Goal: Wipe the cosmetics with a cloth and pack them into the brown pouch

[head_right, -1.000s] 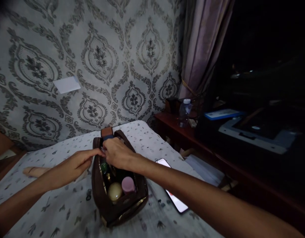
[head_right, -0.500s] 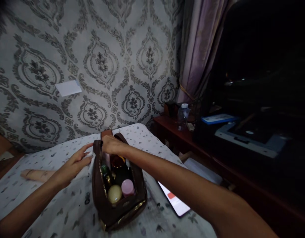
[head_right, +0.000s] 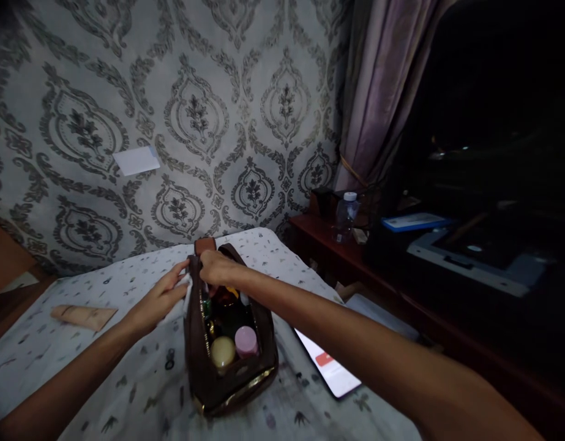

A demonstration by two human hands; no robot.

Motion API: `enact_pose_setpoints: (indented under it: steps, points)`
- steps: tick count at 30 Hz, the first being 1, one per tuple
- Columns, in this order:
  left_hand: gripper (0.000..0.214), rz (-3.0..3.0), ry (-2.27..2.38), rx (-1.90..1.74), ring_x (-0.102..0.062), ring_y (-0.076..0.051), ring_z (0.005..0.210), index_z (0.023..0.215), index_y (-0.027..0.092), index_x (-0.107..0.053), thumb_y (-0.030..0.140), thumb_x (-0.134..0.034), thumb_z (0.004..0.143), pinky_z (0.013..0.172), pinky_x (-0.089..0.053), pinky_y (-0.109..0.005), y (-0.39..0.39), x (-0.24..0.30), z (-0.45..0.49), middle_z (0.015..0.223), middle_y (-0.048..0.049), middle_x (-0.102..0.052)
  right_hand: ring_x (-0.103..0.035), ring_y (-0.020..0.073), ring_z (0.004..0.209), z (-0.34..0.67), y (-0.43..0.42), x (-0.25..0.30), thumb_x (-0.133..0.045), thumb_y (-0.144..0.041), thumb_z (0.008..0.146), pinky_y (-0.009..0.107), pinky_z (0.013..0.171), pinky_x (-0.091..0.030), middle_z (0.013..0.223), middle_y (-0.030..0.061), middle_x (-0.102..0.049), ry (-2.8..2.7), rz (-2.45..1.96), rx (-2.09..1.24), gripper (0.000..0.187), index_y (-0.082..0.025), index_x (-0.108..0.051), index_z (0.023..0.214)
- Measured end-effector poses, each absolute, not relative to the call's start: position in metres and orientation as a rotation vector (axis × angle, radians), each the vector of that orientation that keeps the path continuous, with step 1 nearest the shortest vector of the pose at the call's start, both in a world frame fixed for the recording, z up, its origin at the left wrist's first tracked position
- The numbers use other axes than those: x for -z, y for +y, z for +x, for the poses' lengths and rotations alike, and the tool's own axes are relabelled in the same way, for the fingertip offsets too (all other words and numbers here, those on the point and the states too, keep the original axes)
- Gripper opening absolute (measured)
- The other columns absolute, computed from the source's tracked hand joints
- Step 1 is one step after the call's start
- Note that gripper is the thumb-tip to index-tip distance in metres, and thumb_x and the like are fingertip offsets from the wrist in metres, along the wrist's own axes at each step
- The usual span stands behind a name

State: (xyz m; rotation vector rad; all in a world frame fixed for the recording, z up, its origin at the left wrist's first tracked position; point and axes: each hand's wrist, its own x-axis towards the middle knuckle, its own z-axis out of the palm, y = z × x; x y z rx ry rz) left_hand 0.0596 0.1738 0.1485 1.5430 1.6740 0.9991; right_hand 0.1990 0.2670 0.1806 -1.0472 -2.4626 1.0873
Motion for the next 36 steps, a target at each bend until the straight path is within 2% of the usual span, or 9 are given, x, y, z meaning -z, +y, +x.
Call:
enact_pose_setpoints:
  steps: [7, 12, 15, 18, 22, 26, 30, 33, 36]
  points:
    - [0.090, 1.446, 1.558, -1.091, -0.024, -0.031, 0.150, 0.154, 0.015, -0.028, 0.050, -0.061, 0.078, 0.123, -0.019, -0.045, 0.165, -0.142, 0.046, 0.163, -0.0125, -0.027, -0.067, 0.0125, 0.052, 0.210, 0.261, -0.186, -0.051, -0.005, 0.085, 0.017, 0.050, -0.054, 0.055, -0.0015, -0.062, -2.448, -1.056, -1.214, 0.023, -0.014, -0.061, 0.067]
    - [0.097, 1.383, 1.493, -1.178, -0.019, -0.031, 0.152, 0.153, 0.019, -0.034, 0.059, -0.070, 0.072, 0.123, -0.020, -0.042, 0.157, -0.136, 0.045, 0.160, -0.0104, -0.035, -0.065, 0.0095, 0.052, 0.221, 0.255, -0.185, -0.053, -0.007, 0.087, 0.015, 0.052, -0.054, 0.058, -0.0027, -0.063, -2.414, -0.993, -1.291, 0.023, -0.015, -0.059, 0.066]
    - [0.099, 1.348, 1.482, -1.225, -0.024, -0.031, 0.150, 0.152, 0.019, -0.035, 0.059, -0.073, 0.070, 0.122, -0.023, -0.043, 0.159, -0.133, 0.049, 0.158, -0.0115, -0.039, -0.063, 0.0091, 0.048, 0.226, 0.251, -0.182, -0.056, -0.003, 0.082, 0.016, 0.050, -0.053, 0.056, -0.0037, -0.063, -2.404, -0.981, -1.342, 0.021, -0.015, -0.058, 0.066]
    - [0.096, 1.332, 1.484, -1.262, -0.030, -0.032, 0.148, 0.150, 0.020, -0.039, 0.058, -0.074, 0.069, 0.121, -0.026, -0.044, 0.163, -0.131, 0.053, 0.155, -0.0114, -0.044, -0.064, 0.0108, 0.047, 0.231, 0.246, -0.182, -0.053, 0.003, 0.078, 0.014, 0.046, -0.050, 0.049, -0.0037, -0.060, -2.488, -0.964, -1.237, 0.027, -0.016, -0.051, 0.059]
    - [0.090, 1.320, 1.469, -1.316, -0.036, -0.032, 0.144, 0.147, 0.020, -0.044, 0.054, -0.074, 0.070, 0.121, -0.026, -0.043, 0.164, -0.129, 0.057, 0.149, -0.0100, -0.051, -0.068, 0.0139, 0.050, 0.236, 0.241, -0.188, -0.047, 0.004, 0.079, 0.014, 0.041, -0.044, 0.051, 0.0017, -0.063, -2.694, -0.941, -0.965, 0.032, -0.017, -0.046, 0.054]
    - [0.086, 1.296, 1.467, -1.387, -0.034, -0.029, 0.146, 0.148, 0.019, -0.043, 0.049, -0.073, 0.073, 0.122, -0.022, -0.040, 0.168, -0.124, 0.064, 0.156, -0.0099, -0.043, -0.071, 0.0165, 0.056, 0.237, 0.236, -0.199, -0.046, 0.001, 0.084, 0.015, 0.045, -0.045, 0.060, 0.0084, -0.070, -2.826, -0.972, -0.779, 0.027, -0.013, -0.058, 0.063]
    - [0.085, 1.290, 1.465, -1.417, -0.031, -0.028, 0.148, 0.151, 0.016, -0.037, 0.044, -0.071, 0.077, 0.123, -0.020, -0.040, 0.173, -0.119, 0.071, 0.162, -0.0120, -0.030, -0.074, 0.0211, 0.071, 0.235, 0.230, -0.207, -0.049, -0.006, 0.089, 0.021, 0.059, -0.048, 0.071, 0.0143, -0.075, -2.940, -0.972, -0.513, 0.023, -0.009, -0.070, 0.079]
    - [0.081, 1.290, 1.461, -1.431, -0.029, -0.027, 0.149, 0.149, 0.018, -0.040, 0.043, -0.071, 0.079, 0.124, -0.019, -0.039, 0.172, -0.118, 0.070, 0.161, -0.0096, -0.033, -0.073, 0.0258, 0.091, 0.239, 0.225, -0.206, -0.049, -0.010, 0.092, 0.025, 0.069, -0.047, 0.090, 0.0187, -0.076, -2.926, -0.967, -0.387, 0.023, -0.009, -0.072, 0.087]
    - [0.077, 1.293, 1.430, -1.450, -0.031, -0.025, 0.148, 0.148, 0.019, -0.042, 0.042, -0.070, 0.080, 0.123, -0.020, -0.036, 0.167, -0.118, 0.070, 0.159, -0.0078, -0.038, -0.070, 0.0251, 0.098, 0.246, 0.221, -0.199, -0.050, -0.018, 0.094, 0.026, 0.073, -0.045, 0.102, 0.0167, -0.075, -2.818, -0.964, -0.336, 0.021, -0.012, -0.067, 0.105]
